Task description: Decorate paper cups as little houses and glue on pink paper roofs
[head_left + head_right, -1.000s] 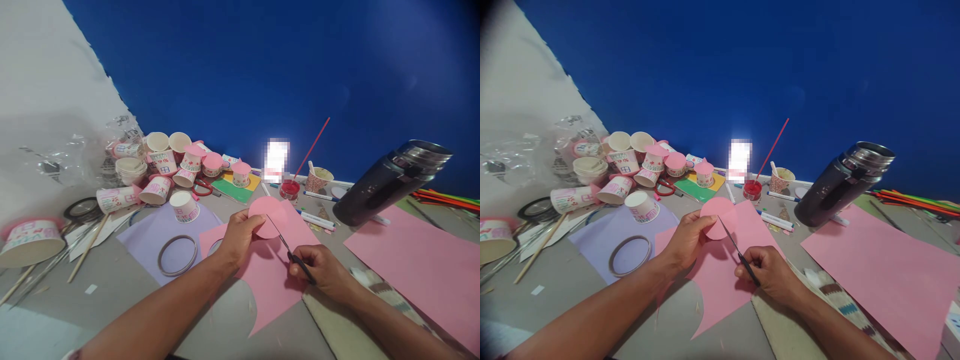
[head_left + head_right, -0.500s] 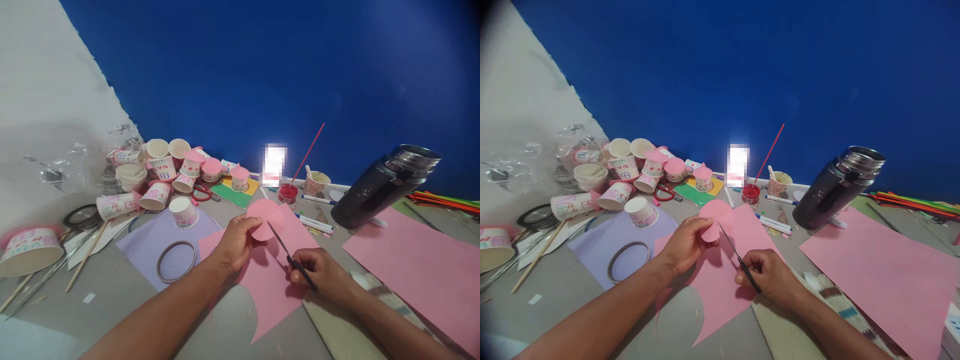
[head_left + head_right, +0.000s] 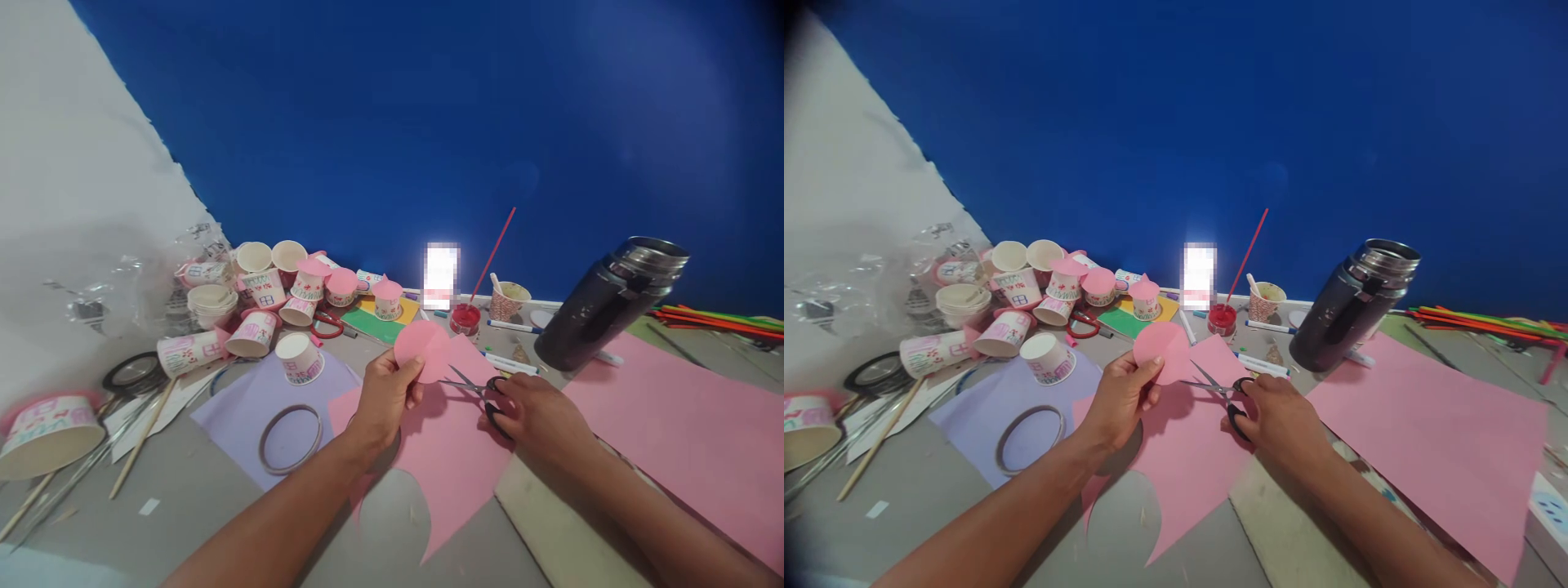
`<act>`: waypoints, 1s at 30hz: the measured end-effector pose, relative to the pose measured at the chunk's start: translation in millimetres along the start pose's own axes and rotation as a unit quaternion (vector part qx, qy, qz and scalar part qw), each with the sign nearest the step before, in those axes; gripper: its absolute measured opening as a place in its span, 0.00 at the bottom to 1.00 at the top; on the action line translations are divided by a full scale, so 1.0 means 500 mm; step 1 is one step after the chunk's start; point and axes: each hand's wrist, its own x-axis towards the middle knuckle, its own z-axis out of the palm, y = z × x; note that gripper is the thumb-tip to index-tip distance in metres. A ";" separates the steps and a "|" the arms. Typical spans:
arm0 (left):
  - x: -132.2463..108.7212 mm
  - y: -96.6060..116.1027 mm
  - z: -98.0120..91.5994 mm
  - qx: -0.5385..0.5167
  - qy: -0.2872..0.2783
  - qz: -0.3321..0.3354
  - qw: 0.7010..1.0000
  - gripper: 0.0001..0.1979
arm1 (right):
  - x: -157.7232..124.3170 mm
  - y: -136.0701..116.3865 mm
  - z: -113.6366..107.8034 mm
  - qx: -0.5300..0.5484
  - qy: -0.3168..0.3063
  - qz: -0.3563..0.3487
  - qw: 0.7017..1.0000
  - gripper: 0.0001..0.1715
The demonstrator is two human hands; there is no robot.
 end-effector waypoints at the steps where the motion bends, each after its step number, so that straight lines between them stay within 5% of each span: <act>1: -0.003 0.000 0.002 0.005 -0.002 -0.002 1.000 0.15 | 0.000 -0.003 -0.003 -0.014 -0.020 0.013 1.000 0.13; 7: -0.012 -0.011 0.010 0.014 -0.008 -0.019 1.000 0.15 | 0.003 -0.011 -0.014 -0.018 -0.064 0.038 0.997 0.11; 10: -0.011 -0.025 0.008 0.015 -0.018 -0.025 0.999 0.13 | 0.013 0.000 -0.012 0.079 -0.102 0.076 0.989 0.03; 13: -0.013 -0.035 0.007 0.005 -0.039 -0.025 0.999 0.13 | 0.022 0.012 -0.011 0.181 -0.119 0.093 0.972 0.11; 22: -0.026 -0.034 0.019 -0.023 -0.055 -0.116 0.991 0.20 | 0.027 0.018 -0.015 0.197 -0.106 0.071 0.972 0.13; 30: -0.027 -0.038 0.022 -0.059 -0.053 -0.102 0.992 0.20 | 0.020 0.013 -0.033 0.182 -0.126 0.002 0.975 0.07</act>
